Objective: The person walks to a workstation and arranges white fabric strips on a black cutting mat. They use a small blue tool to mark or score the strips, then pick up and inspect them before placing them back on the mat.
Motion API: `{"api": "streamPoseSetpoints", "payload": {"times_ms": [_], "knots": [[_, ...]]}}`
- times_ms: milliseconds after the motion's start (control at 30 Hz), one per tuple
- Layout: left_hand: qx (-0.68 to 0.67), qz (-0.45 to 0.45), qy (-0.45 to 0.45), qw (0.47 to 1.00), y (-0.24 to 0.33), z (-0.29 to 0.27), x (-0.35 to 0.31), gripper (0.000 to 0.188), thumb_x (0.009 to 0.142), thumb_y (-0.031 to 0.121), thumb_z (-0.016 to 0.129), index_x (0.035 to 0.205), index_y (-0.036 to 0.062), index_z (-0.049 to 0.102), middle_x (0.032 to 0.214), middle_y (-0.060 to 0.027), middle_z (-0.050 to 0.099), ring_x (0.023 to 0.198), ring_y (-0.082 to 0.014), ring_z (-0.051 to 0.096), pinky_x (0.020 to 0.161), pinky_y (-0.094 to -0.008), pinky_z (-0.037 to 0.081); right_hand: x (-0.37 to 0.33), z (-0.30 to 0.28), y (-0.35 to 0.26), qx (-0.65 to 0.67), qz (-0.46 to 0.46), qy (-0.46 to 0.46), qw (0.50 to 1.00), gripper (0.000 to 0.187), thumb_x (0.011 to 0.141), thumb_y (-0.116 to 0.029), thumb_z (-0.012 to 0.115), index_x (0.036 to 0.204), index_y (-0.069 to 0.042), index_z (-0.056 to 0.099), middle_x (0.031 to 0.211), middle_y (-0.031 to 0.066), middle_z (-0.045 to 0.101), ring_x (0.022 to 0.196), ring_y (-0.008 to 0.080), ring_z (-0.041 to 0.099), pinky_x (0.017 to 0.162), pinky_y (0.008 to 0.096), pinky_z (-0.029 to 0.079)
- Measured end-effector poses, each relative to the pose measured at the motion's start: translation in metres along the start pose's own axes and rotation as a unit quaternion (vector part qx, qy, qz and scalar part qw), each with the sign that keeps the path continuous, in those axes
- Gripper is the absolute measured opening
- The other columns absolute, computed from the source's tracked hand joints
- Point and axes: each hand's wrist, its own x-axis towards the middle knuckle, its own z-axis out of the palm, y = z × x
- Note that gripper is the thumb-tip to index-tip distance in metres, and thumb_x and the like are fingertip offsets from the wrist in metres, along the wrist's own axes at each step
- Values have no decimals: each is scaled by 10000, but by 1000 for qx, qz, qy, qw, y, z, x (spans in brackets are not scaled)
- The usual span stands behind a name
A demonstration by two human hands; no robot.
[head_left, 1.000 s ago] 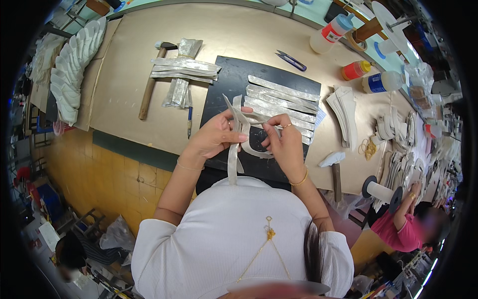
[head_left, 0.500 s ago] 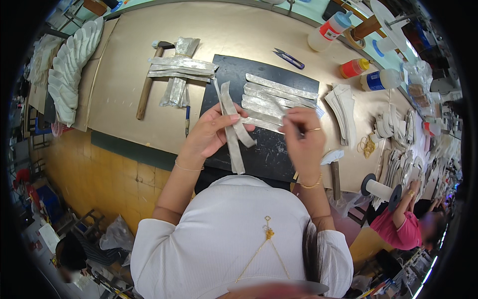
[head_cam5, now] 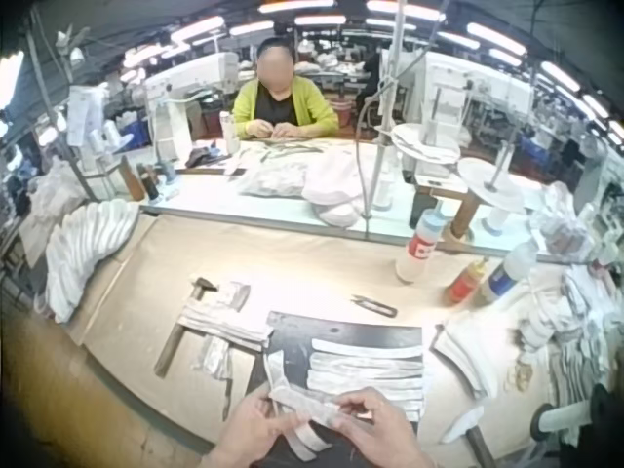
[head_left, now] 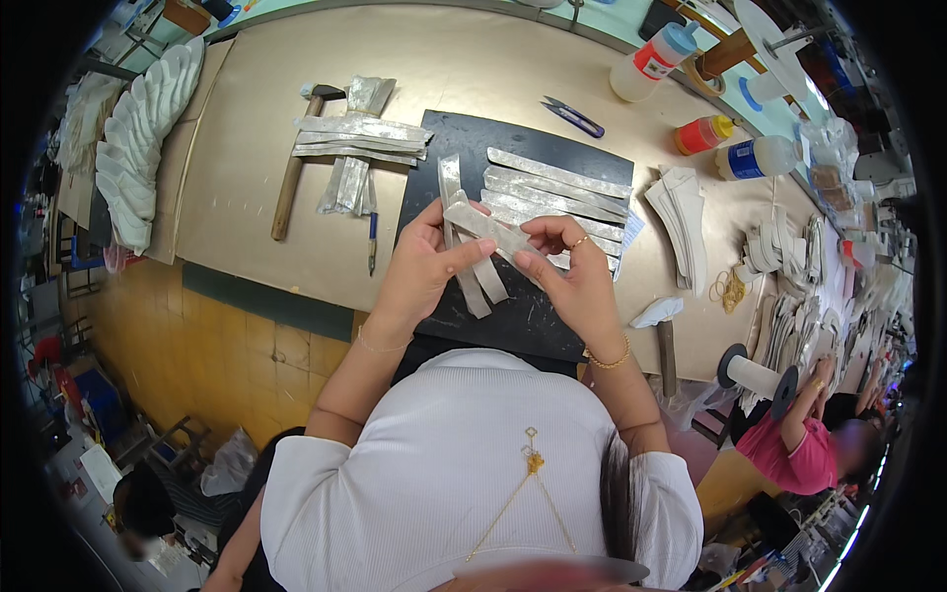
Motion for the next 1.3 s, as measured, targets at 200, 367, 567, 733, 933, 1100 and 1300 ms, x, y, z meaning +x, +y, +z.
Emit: {"api": "streamPoseSetpoints", "payload": {"times_ms": [200,367,567,733,933,1100,1300], "knots": [[-54,-33,16,998,9,-1,-3,386,815,-26,715,1164,8,553,1076,-134,676,1006,-181,652,899,-304,515,32,-36,-1,5,-9,-27,1000,95,908,-65,660,994,-26,666,900,-6,581,709,59,567,613,195,460],[-75,-86,28,993,14,-7,-6,360,820,-37,686,1145,7,536,1069,-173,674,1036,-232,663,891,-349,536,90,-76,-6,-58,-4,-5,998,116,934,-133,654,1003,-42,672,810,-27,603,569,27,526,517,172,419],[-102,-74,41,991,6,-10,-9,336,816,-26,682,1121,23,549,1033,-167,667,1018,-255,654,891,-378,533,138,-81,17,-130,66,-114,983,173,908,-184,684,988,-31,680,772,-23,623,603,37,566,527,175,429],[-120,-100,34,987,1,-4,-10,324,814,-13,685,1106,32,554,1032,-160,662,964,-229,648,881,-366,529,156,-72,71,-338,-7,-70,938,153,831,-196,699,905,-65,729,781,96,698,700,200,674,651,326,514],[-139,-129,36,981,-10,3,-12,299,839,13,683,1106,29,550,972,-112,650,913,-203,650,850,-346,535,146,-66,75,-321,-22,-87,943,133,828,-157,700,888,-40,718,791,106,704,726,218,661,703,317,511],[-155,-124,34,980,-13,8,-13,259,872,17,651,1107,13,541,957,-103,645,866,-197,661,822,-338,544,132,-58,71,-288,-14,-49,956,140,817,-162,701,863,-30,717,802,133,703,739,273,672,718,365,516],[-156,-125,10,980,-18,4,-12,303,896,24,637,1170,-16,516,1014,-118,638,907,-198,670,829,-349,575,129,-50,77,-281,-39,-9,959,136,809,-154,707,840,-21,709,778,129,700,701,276,670,699,363,514]]}}
